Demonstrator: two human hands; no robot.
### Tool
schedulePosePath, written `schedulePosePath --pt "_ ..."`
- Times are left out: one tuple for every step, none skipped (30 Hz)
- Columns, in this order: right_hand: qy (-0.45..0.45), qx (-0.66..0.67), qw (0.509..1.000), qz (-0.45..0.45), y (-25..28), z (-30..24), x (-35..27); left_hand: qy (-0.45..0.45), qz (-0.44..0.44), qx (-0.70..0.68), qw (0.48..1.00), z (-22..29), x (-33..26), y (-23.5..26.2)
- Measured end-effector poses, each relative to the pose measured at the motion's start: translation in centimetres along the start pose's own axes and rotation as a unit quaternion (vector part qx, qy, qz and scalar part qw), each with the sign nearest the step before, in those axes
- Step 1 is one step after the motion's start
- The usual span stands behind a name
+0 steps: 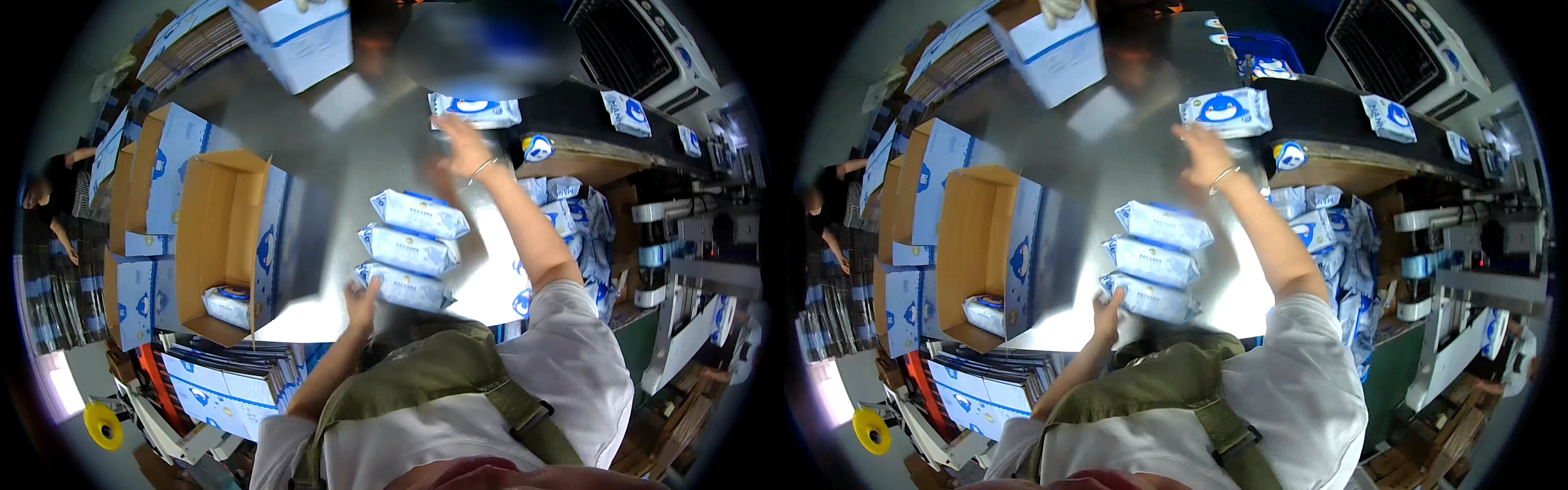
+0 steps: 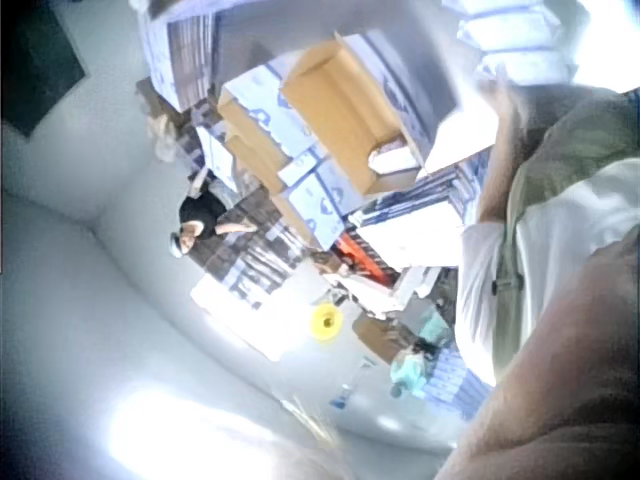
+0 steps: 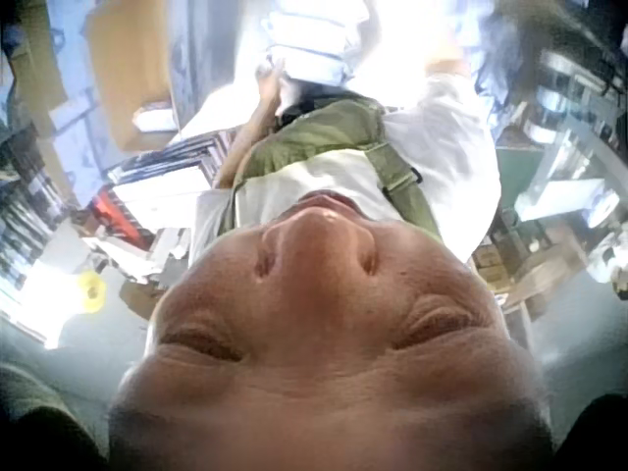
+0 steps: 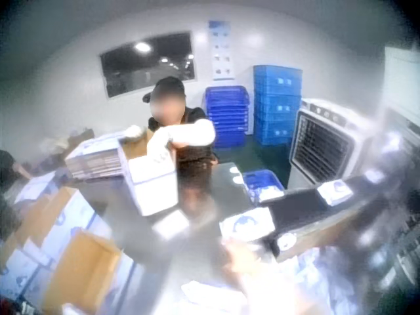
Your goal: The person packs multiple small soft packets into cardboard boxes at a large metal table, frequently taking boxes from a stack, opening them, and placing the packets inside.
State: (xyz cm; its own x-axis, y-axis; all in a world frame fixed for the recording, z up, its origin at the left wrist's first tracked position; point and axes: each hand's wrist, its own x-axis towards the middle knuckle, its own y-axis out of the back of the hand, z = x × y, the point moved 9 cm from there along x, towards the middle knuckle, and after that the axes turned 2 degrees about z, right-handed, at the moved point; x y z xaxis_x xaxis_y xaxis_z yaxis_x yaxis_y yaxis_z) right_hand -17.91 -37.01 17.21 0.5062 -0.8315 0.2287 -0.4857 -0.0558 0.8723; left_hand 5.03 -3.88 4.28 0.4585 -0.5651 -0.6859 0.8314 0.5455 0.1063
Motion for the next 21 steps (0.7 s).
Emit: schedulePosePath --pt "-0.020 -0.083 0.996 0.008 1.6 1.8 1.7 0.105 -0.094 -0.042 0.989 -3.3 -0.7 -1.4" --pt "-0.030 -0.159 0.987 -0.018 2.1 4.1 3.1 0.212 -0.189 -0.060 0.957 -6.5 -2.0 -3.0" --pt "-0.038 -0.232 0.971 -0.045 2.1 6.3 4.4 0.170 -0.157 -0.052 0.971 -8.2 -2.2 -3.7" --pt "-0.058 -0.269 0.959 -0.069 1.4 8.7 5.2 0.173 -0.170 -0.100 0.965 -7.3 -3.2 -5.4" --pt "-0.075 -0.306 0.944 -0.094 0.0 11.0 5.6 0.176 -0.180 -0.149 0.956 -5.6 -4.5 -6.6" --pt "-0.116 -0.235 0.959 -0.108 -1.7 13.2 5.7 0.165 -0.169 -0.161 0.958 -4.2 -5.1 -7.0" --pt "-0.119 -0.236 0.963 -0.052 -2.6 14.8 6.1 0.156 -0.157 -0.174 0.960 -2.9 -5.5 -7.3" --pt "-0.137 -0.194 0.968 -0.083 -2.7 13.7 6.9 0.149 -0.136 -0.193 0.960 -2.6 -5.8 -7.3" --pt "-0.158 -0.153 0.969 -0.116 -2.5 12.7 7.6 0.168 -0.128 -0.204 0.956 -3.3 -5.4 -7.3" --pt "-0.139 -0.085 0.981 -0.102 -2.4 13.2 7.6 0.164 -0.128 -0.215 0.954 -3.4 -5.5 -7.5" --pt "-0.163 0.055 0.974 -0.147 -2.7 12.8 7.2 0.154 -0.126 -0.226 0.954 -3.3 -5.2 -7.4" --pt "-0.188 0.192 0.939 -0.216 -5.0 12.4 5.7 0.169 -0.100 -0.227 0.954 -4.1 -5.4 -7.0" --pt "-0.213 0.319 0.883 -0.270 -6.6 11.6 4.0 0.180 -0.084 -0.225 0.954 -4.5 -5.2 -6.8" --pt "-0.240 0.341 0.852 -0.317 -8.4 10.1 1.8 0.188 -0.067 -0.224 0.954 -4.6 -4.9 -6.6" --pt "-0.262 0.363 0.816 -0.365 -10.6 7.9 -1.0 0.198 -0.079 -0.219 0.952 -4.4 -4.9 -6.7" --pt "-0.258 0.397 0.814 -0.337 -11.8 6.7 -2.8 0.209 -0.097 -0.213 0.950 -4.0 -4.8 -6.6" --pt "-0.251 0.433 0.808 -0.311 -12.5 5.6 -4.3 0.219 -0.110 -0.208 0.947 -3.7 -5.0 -6.4" --pt "-0.275 0.452 0.790 -0.311 -12.5 5.0 -5.5 0.230 -0.127 -0.227 0.938 -3.5 -5.3 -6.2" --pt "-0.298 0.473 0.771 -0.305 -12.3 4.3 -6.6 0.237 -0.146 -0.240 0.930 -2.9 -5.5 -5.5" --pt "-0.302 0.482 0.762 -0.310 -11.7 3.7 -7.6 0.241 -0.161 -0.248 0.924 -2.4 -5.9 -4.3" --pt "-0.301 0.492 0.754 -0.314 -11.3 3.3 -8.3 0.207 -0.162 -0.252 0.931 -1.9 -5.9 -3.2"
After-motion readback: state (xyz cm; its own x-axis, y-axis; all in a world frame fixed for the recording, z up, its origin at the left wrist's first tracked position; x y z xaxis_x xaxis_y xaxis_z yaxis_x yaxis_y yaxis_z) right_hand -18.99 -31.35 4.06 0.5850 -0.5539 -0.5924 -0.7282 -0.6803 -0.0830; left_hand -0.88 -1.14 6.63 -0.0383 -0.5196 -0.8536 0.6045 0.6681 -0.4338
